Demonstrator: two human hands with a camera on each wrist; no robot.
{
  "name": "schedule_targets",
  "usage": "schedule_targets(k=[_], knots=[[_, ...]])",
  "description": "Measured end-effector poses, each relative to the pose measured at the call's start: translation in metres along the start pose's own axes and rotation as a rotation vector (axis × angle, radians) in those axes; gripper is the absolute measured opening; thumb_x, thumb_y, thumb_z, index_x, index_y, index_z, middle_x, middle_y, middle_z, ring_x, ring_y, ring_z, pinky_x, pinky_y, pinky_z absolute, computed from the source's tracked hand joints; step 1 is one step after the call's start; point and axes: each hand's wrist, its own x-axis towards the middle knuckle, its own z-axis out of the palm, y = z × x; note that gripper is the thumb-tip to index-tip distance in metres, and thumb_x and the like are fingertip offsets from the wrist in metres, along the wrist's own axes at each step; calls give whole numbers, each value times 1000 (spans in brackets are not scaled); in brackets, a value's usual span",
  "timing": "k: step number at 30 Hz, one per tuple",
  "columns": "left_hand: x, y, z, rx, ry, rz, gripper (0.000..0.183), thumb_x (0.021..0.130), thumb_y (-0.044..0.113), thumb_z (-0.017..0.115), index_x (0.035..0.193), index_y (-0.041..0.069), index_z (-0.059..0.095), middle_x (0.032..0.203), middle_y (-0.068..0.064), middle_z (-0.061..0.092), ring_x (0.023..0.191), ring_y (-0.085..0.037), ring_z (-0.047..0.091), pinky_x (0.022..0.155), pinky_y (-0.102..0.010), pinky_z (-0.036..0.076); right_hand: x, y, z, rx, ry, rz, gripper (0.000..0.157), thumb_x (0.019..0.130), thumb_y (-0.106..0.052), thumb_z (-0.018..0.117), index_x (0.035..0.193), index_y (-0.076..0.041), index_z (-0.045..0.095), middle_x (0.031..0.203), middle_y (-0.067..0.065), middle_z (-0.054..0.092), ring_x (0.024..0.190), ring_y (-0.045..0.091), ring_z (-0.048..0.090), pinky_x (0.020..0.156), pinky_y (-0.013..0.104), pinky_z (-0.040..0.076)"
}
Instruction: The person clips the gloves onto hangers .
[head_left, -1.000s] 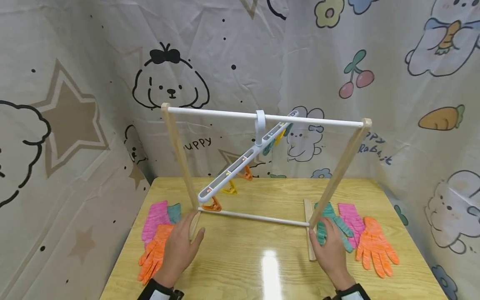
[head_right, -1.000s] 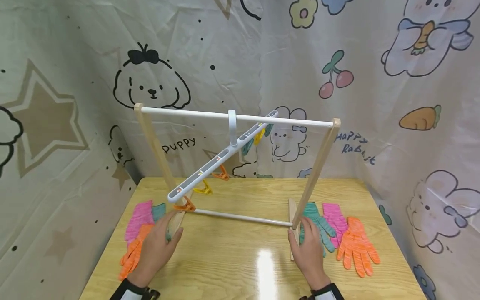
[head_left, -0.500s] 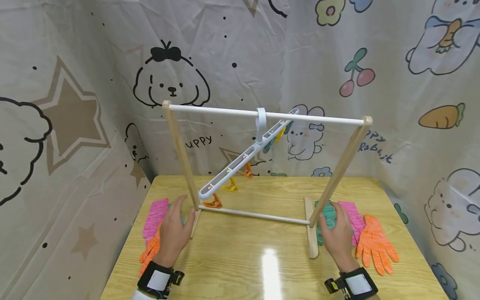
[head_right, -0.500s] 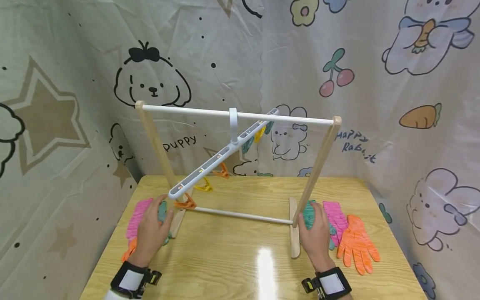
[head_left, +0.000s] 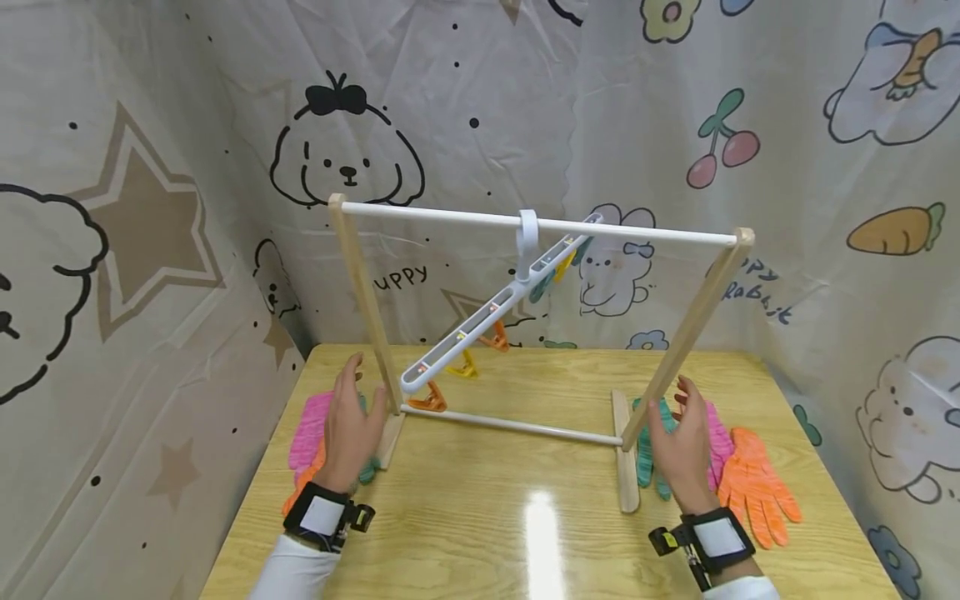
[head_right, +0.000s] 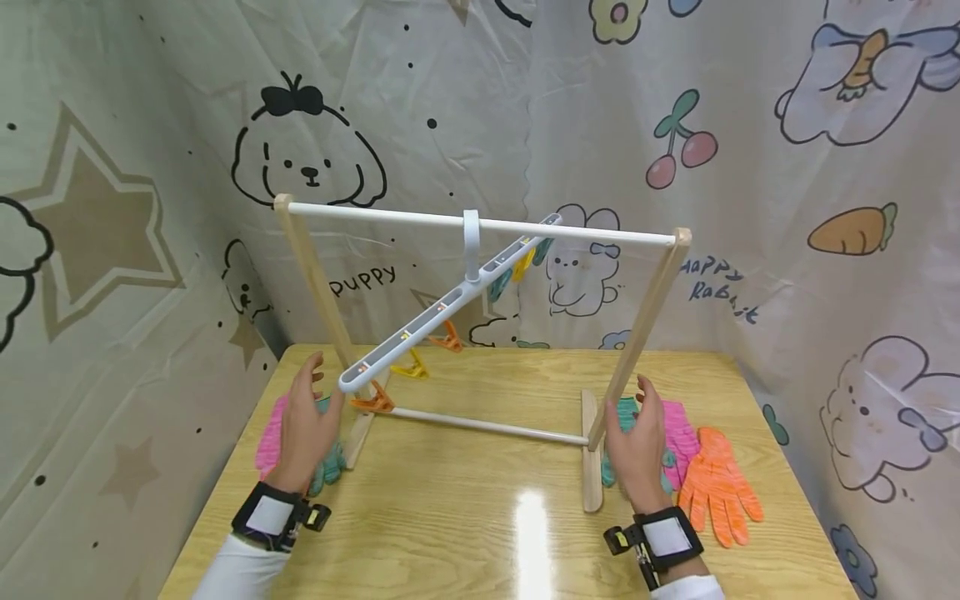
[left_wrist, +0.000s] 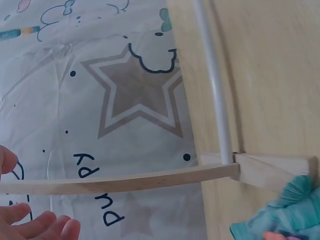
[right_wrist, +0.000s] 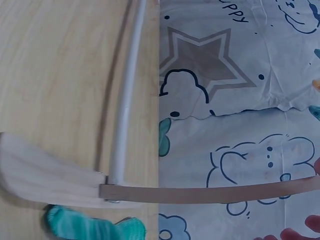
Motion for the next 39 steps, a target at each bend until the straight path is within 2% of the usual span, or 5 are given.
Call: schedule_targets(k=[10,16,24,33,39], knots=[[30,2,3,-42,-75,-45,63,102,23,58,158,12,30,156,-21,44,139,-41,47,112,-60,41,14,-6,5,-5,-25,-17,54,100,-18,61,148,-2,44,127,24,61,115,35,61,89,30,52],[44,7,5,-97,-126,-18,57,103,25,56,156,16,35,152,-20,51,137,-40,51,113,-57,42,21,-12,9,-33,-10,-82,40,100,-17,62,133,3,56,110,26,69,93,37,70,71,33,61],[57,6,12,-149,-127,-60,47,105,22,53,148,6,45,144,-22,58,132,-39,57,110,-55,46,25,-13,11,-108,2,-93,27,101,-16,61,123,0,64,71,17,61,51,8,46,43,23,40],[64,-4,16,4,-110,-39,29,109,25,45,126,3,53,117,-26,68,104,-42,68,84,-56,57,26,-18,6,-268,-100,-84,27,101,-15,59,120,3,62,83,25,70,61,28,63,45,27,42],[63,-9,18,72,-73,28,23,108,21,47,116,1,53,86,-23,64,78,-39,66,65,-53,53,27,-21,3,-268,-138,-50,27,102,-16,57,119,5,61,94,29,72,77,36,71,50,27,46]])
